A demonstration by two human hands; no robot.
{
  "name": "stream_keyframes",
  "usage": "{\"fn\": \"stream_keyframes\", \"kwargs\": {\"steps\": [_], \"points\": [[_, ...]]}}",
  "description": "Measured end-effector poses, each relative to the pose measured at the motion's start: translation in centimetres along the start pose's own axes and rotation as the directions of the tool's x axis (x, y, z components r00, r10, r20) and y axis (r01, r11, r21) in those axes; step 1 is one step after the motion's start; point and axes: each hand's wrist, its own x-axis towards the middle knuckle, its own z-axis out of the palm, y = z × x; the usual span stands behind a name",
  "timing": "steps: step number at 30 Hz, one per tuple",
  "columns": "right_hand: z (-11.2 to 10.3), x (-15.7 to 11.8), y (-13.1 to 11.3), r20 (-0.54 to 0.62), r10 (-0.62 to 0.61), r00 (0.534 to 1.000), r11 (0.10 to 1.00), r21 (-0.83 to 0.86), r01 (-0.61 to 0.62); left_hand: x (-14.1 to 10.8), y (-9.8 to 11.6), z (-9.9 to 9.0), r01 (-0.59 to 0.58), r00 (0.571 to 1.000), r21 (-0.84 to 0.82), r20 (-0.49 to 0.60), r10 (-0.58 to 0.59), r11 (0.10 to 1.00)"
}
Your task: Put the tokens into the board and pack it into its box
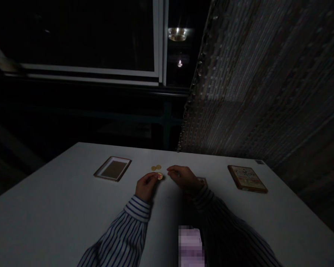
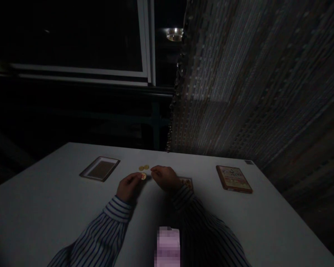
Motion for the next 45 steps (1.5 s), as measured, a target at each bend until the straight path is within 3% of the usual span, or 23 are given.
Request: {"fn": "stream_keyframes", "kwargs": {"steps": [14, 28, 45], "points": [[-3.0, -2.5, 1.7, -0.096, 0.089, 0.991, 0.988, 0.133, -0.076, -1.7, 0.9, 2.8, -0.031, 0.997, 0.078, 0.071, 0.026, 0.996], [-4.3, -4.4, 4.0, -0.087, 0.079, 0.993, 0.997, 0.005, -0.079, -2.6, -0.2, 5.4, -0.093, 0.988, 0.114, 0.135, 0.078, 0.989], [-4.9, -4.5, 5.4, -0.054, 0.042, 0.998, 0.998, -0.053, -0.045, -1.3, -1.7, 8.8, -0.06, 0.996, 0.066, 0.076, 0.055, 0.996]]}}
